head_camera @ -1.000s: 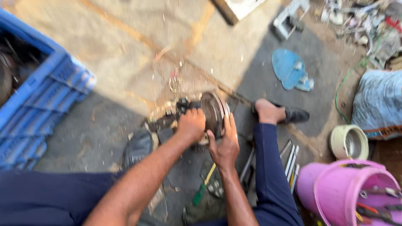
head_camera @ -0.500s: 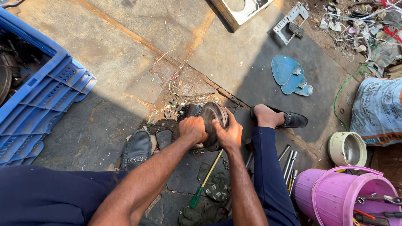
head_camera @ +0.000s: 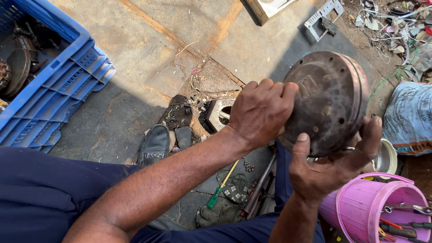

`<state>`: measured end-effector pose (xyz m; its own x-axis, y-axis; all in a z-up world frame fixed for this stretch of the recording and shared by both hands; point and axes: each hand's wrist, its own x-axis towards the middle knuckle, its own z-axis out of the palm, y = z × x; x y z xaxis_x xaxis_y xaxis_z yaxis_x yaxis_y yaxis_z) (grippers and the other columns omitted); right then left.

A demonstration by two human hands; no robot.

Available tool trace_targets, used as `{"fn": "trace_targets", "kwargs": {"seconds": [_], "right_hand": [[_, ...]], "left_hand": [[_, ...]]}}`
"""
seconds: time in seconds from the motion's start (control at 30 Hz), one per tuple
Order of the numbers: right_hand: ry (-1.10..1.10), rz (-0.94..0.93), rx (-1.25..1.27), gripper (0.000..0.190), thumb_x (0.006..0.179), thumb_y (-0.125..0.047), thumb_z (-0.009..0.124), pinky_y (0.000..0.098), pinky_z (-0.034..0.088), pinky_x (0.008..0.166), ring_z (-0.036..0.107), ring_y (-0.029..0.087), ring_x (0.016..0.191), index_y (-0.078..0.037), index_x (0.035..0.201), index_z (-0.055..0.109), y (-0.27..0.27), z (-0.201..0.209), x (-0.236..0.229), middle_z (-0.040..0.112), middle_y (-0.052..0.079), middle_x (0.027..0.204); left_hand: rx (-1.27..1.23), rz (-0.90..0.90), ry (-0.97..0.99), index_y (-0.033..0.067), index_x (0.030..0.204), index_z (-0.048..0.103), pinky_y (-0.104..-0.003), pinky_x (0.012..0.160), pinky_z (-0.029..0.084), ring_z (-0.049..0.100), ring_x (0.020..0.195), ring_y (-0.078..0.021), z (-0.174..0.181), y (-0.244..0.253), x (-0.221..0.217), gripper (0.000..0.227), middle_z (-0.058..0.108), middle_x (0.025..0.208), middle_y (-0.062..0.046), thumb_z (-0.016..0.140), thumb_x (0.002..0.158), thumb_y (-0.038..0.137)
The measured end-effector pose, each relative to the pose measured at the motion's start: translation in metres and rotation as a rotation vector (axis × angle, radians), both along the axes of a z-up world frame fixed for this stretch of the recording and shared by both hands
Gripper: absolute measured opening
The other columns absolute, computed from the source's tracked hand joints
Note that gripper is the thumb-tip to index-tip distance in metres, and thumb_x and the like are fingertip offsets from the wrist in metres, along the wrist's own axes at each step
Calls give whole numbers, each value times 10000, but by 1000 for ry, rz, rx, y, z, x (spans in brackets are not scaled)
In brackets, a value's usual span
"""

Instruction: The person uses a screwdriver to remove screws from a circular motor housing, then separates the casing to reveal the internal copper windings. The person places the separated parts on the floor.

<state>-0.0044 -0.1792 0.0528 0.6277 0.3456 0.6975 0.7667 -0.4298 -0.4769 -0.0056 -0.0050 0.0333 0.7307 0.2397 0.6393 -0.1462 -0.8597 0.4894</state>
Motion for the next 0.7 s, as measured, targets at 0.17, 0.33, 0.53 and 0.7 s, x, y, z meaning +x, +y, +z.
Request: {"fn": "trace_targets", "kwargs": {"seconds": [0.17, 0.33, 0.53, 0.7], "right_hand": [[-71, -134, -115, 744, 1003, -121, 715, 442, 369, 1275, 456, 338, 1474, -90, 1634, 321, 17, -35, -4, 429, 183, 1598], [249, -37, -334, 810, 910, -154, 779, 470, 427, 1165, 442, 489, 1460, -49, 1590, 352, 44, -160, -2, 367, 318, 1611], [360, -83, -484, 706, 941, -125, 735, 469, 489, 1084, 550, 468, 1363, -86, 1572, 421, 24, -198, -18, 484, 265, 1582], [431, -3, -329, 786, 876, -173, 789, 475, 496, 1069, 594, 437, 1306, -10, 1538, 398, 39, -183, 4, 552, 282, 1451]], "left_hand": [[84, -12, 49, 104, 936, 563, -393, 623, 440, 614, 717, -226, -55, -5, 2, 196, 593, 727, -49, 695, 803, 158], [328, 52, 460, 90, 942, 640, -438, 714, 469, 641, 837, -246, -217, 8, -7, 189, 680, 856, -75, 673, 815, 226], [173, -51, 795, 54, 966, 686, -507, 749, 505, 676, 879, -301, -309, -20, -31, 212, 717, 897, -129, 656, 825, 209], [-209, -121, 961, -19, 1095, 636, -543, 739, 595, 738, 893, -424, -294, -1, -15, 307, 732, 971, -240, 604, 840, 149]]}}
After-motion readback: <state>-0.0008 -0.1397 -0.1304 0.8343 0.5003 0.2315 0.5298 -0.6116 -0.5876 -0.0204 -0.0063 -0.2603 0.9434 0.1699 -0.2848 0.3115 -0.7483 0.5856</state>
